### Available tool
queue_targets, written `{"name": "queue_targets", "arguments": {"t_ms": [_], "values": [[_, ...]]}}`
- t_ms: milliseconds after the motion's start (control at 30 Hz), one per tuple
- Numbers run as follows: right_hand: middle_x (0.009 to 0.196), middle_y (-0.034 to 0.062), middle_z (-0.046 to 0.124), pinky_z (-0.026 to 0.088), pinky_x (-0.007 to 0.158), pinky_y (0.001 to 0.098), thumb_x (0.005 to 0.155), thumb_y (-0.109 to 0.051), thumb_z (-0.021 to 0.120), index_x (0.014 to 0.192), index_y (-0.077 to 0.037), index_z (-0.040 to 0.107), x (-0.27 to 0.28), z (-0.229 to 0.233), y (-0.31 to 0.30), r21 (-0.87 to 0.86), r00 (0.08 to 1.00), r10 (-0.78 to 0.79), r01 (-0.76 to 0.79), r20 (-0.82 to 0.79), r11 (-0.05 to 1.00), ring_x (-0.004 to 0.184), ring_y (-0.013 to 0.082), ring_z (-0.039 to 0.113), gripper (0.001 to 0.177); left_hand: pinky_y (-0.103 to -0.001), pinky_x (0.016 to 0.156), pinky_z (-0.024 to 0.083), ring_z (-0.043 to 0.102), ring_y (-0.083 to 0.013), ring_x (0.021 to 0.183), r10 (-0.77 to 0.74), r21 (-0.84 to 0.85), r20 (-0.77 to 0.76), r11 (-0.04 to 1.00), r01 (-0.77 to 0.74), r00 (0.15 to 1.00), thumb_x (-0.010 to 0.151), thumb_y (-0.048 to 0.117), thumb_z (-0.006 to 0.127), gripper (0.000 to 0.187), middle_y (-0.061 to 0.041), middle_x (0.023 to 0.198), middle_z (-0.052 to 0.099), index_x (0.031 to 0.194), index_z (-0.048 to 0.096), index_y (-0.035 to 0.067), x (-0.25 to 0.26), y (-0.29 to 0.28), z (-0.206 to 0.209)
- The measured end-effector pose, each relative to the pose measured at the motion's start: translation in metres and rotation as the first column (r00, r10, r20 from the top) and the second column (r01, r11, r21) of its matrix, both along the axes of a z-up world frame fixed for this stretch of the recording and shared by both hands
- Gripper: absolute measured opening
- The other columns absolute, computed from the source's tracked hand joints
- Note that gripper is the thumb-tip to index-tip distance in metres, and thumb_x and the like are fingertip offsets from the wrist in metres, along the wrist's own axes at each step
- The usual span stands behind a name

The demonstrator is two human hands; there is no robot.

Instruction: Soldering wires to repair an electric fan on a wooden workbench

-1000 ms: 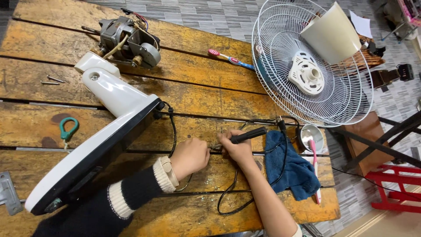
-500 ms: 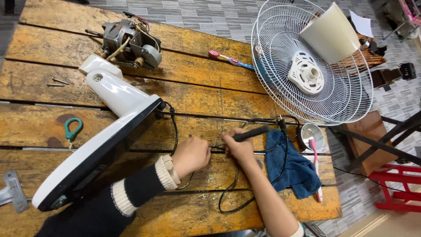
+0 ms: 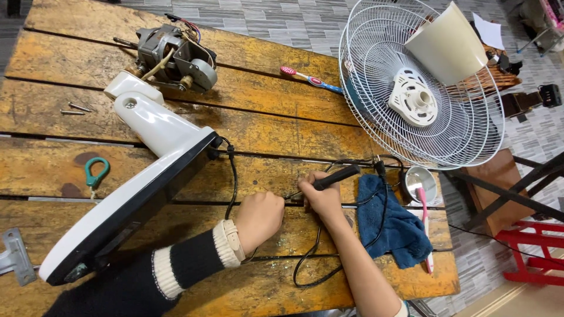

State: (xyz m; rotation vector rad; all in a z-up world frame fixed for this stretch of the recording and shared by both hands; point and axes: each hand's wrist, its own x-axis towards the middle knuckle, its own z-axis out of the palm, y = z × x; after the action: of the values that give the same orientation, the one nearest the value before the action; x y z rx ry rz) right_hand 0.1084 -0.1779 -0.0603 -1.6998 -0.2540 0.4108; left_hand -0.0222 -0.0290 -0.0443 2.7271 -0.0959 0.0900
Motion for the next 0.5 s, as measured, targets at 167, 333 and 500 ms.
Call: {"name": "queue_targets", "arguments": {"t_ms": [167, 333, 500], "values": [[0.038, 0.0146, 0.05, 0.044, 0.035, 0.0257, 0.085, 0.0, 0.077, 0.062, -0.003, 0.057, -0.004, 0.009, 0.0, -0.011, 1.0, 0.014, -0.014, -0.007, 1.0, 0.031, 0.0192, 0.055, 0.031, -0.042, 0.053, 0.059, 0.074, -0.0325, 0.064, 0.001, 0.043, 0.035, 0.999, -0.003, 0.999, 0.083, 0.017, 0.06, 0.021, -0.01, 0.063, 0.068, 0.066, 0.07, 0.01, 0.001, -0.003, -0.008], [0.039, 0.0121, 0.052, 0.044, 0.037, 0.0254, 0.081, -0.007, 0.085, 0.063, -0.005, 0.057, -0.01, 0.005, 0.004, -0.037, 1.0, 0.018, -0.018, 0.005, 0.999, 0.034, 0.0155, 0.055, 0.034, -0.043, 0.051, 0.058, 0.074, -0.0317, 0.06, 0.015, 0.038, 0.016, 0.999, -0.016, 1.0, 0.083, 0.014, 0.059, 0.022, -0.01, 0.06, 0.067, 0.065, 0.071, 0.01, 0.002, -0.005, -0.007], [0.04, 0.0177, 0.051, 0.046, 0.032, 0.0296, 0.082, -0.005, 0.081, 0.067, -0.004, 0.057, -0.004, -0.007, 0.002, -0.026, 0.995, -0.081, 0.08, -0.059, 0.996, 0.031, 0.0223, 0.056, 0.028, -0.046, 0.05, 0.058, 0.074, -0.0339, 0.061, -0.005, 0.015, -0.032, 1.0, 0.005, 0.999, 0.082, 0.013, 0.06, 0.02, -0.012, 0.06, 0.067, 0.066, 0.071, 0.009, 0.003, -0.003, -0.009]]}}
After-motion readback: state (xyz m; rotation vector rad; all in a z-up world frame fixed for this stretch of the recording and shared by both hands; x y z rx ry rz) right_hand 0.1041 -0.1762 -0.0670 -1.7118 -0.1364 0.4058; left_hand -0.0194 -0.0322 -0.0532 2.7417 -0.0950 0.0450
